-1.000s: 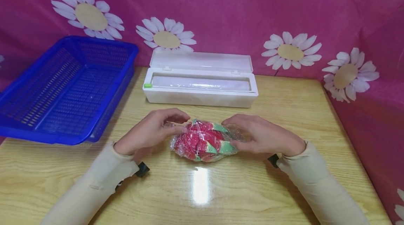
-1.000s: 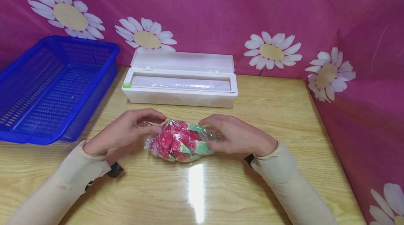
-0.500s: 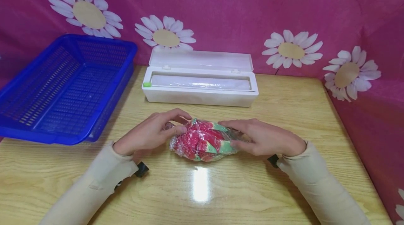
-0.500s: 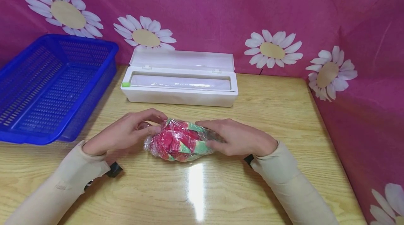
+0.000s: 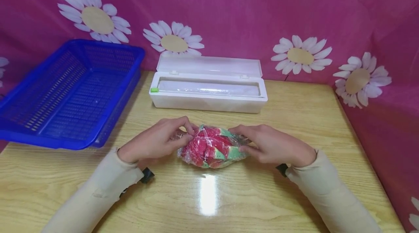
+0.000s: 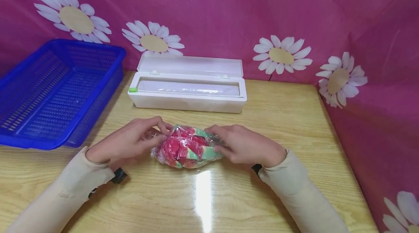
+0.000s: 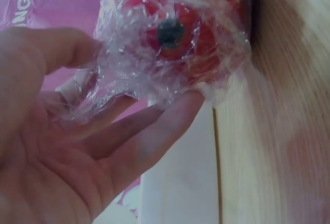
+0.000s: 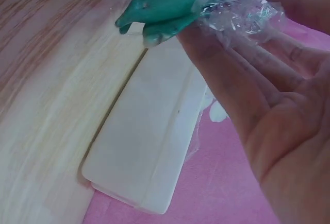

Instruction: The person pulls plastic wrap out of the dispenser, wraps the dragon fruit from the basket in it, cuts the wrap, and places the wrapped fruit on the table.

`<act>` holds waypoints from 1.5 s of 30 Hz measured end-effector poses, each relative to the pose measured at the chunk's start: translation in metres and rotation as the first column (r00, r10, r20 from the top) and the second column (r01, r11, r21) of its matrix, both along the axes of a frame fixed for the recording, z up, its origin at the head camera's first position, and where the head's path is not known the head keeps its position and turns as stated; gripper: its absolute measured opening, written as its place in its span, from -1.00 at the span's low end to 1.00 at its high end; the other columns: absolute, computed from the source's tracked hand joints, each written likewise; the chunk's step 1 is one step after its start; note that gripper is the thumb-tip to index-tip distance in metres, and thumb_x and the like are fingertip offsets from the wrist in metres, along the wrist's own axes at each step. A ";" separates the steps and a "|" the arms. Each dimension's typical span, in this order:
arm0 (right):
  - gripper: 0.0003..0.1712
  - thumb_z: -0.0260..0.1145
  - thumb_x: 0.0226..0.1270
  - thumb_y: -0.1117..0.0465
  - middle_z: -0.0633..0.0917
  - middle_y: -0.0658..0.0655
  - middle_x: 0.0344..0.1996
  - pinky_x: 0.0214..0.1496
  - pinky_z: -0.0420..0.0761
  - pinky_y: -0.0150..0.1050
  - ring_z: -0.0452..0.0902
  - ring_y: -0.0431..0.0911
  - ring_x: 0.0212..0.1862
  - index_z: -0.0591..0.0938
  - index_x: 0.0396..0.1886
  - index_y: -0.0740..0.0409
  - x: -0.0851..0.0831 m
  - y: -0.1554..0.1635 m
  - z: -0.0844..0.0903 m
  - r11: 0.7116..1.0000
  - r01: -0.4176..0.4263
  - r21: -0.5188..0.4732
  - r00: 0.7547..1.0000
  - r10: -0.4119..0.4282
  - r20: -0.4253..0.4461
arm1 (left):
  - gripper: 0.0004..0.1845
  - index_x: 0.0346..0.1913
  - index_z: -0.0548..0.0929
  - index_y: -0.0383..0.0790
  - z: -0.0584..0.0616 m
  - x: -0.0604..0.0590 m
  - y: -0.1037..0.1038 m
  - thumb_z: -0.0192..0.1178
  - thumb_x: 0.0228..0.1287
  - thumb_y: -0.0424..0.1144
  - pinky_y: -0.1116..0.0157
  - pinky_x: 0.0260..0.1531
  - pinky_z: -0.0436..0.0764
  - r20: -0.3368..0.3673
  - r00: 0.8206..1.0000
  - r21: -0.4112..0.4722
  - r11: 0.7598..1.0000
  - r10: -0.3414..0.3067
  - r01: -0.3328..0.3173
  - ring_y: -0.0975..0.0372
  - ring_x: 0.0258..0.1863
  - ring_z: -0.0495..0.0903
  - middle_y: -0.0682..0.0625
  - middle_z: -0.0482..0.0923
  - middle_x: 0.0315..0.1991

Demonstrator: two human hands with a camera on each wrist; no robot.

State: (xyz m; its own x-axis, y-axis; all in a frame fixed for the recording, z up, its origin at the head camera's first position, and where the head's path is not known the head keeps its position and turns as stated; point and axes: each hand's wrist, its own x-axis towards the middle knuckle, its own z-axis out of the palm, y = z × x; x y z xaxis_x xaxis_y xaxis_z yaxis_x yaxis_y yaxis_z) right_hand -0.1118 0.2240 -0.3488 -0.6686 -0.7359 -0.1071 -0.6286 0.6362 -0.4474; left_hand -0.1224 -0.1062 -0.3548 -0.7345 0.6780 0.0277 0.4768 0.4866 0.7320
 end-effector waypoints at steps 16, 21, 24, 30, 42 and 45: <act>-0.03 0.49 0.24 -0.25 0.72 0.19 0.24 0.25 0.71 -0.08 0.73 -0.06 0.18 0.45 0.46 0.24 0.009 -0.007 0.003 0.999 0.030 0.038 0.997 -0.028 -0.066 | -0.10 0.29 0.41 -0.06 0.003 0.012 0.005 0.67 -0.12 0.04 0.15 0.17 0.67 -0.012 1.000 -0.141 0.990 -0.021 0.019 0.23 0.10 0.64 0.03 0.67 0.16; 0.05 0.60 0.06 -0.26 0.77 0.15 0.11 0.16 0.76 -0.12 0.76 -0.09 0.06 0.45 0.42 0.20 0.013 -0.013 0.001 0.997 0.054 0.059 0.993 -0.047 -0.111 | -0.21 0.11 0.42 -0.07 0.000 0.015 0.012 0.68 -0.14 0.03 0.33 -0.20 0.63 -0.097 0.995 -0.141 0.990 -0.011 -0.003 0.30 -0.25 0.52 0.12 0.59 -0.12; 0.00 0.63 0.06 -0.19 0.78 0.15 0.08 0.11 0.77 -0.13 0.78 -0.08 0.02 0.45 0.40 0.20 0.015 -0.017 0.000 0.994 0.063 0.088 0.986 -0.049 -0.157 | -0.26 0.03 0.41 -0.04 0.000 0.015 0.013 0.67 -0.12 0.04 0.38 -0.30 0.53 -0.118 0.993 -0.148 0.989 0.002 -0.019 0.30 -0.33 0.43 0.15 0.51 -0.20; -0.14 0.63 0.14 -0.04 0.79 0.18 0.03 0.04 0.79 -0.15 0.79 -0.07 -0.06 0.49 0.33 0.24 0.017 -0.021 -0.002 0.991 0.072 0.116 0.973 -0.044 -0.225 | -0.30 -0.07 0.39 -0.03 0.001 0.015 0.011 0.66 -0.14 0.07 0.38 -0.41 0.50 -0.114 0.993 -0.172 0.984 0.014 -0.034 0.31 -0.41 0.39 0.12 0.46 -0.31; -0.16 0.63 0.14 -0.04 0.79 0.15 0.02 0.03 0.80 -0.14 0.78 -0.10 -0.08 0.49 0.31 0.22 0.018 -0.023 -0.001 0.987 0.083 0.137 0.974 -0.052 -0.221 | -0.07 0.24 0.41 0.02 0.002 0.015 0.011 0.68 -0.22 0.16 0.24 -0.22 0.60 -0.148 0.987 -0.206 0.975 0.056 -0.086 0.26 -0.28 0.48 0.11 0.54 -0.15; -0.20 0.62 0.15 -0.03 0.80 0.13 -0.03 -0.01 0.80 -0.17 0.78 -0.13 -0.13 0.49 0.28 0.21 0.018 -0.023 -0.001 0.988 0.074 0.133 0.973 -0.042 -0.226 | 0.07 0.41 0.33 -0.02 0.003 0.015 0.012 0.66 -0.19 0.17 0.12 -0.03 0.71 -0.120 0.991 -0.217 0.972 0.063 -0.089 0.20 -0.07 0.64 0.03 0.61 0.07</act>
State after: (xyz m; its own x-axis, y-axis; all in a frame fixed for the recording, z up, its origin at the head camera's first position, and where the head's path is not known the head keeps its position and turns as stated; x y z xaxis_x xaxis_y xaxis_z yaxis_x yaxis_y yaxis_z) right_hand -0.0943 0.2014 -0.3497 -0.7281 -0.6836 -0.0505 -0.6623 0.7207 -0.2049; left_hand -0.1072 -0.0944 -0.3517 -0.7849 0.6188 -0.0322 0.5048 0.6687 0.5459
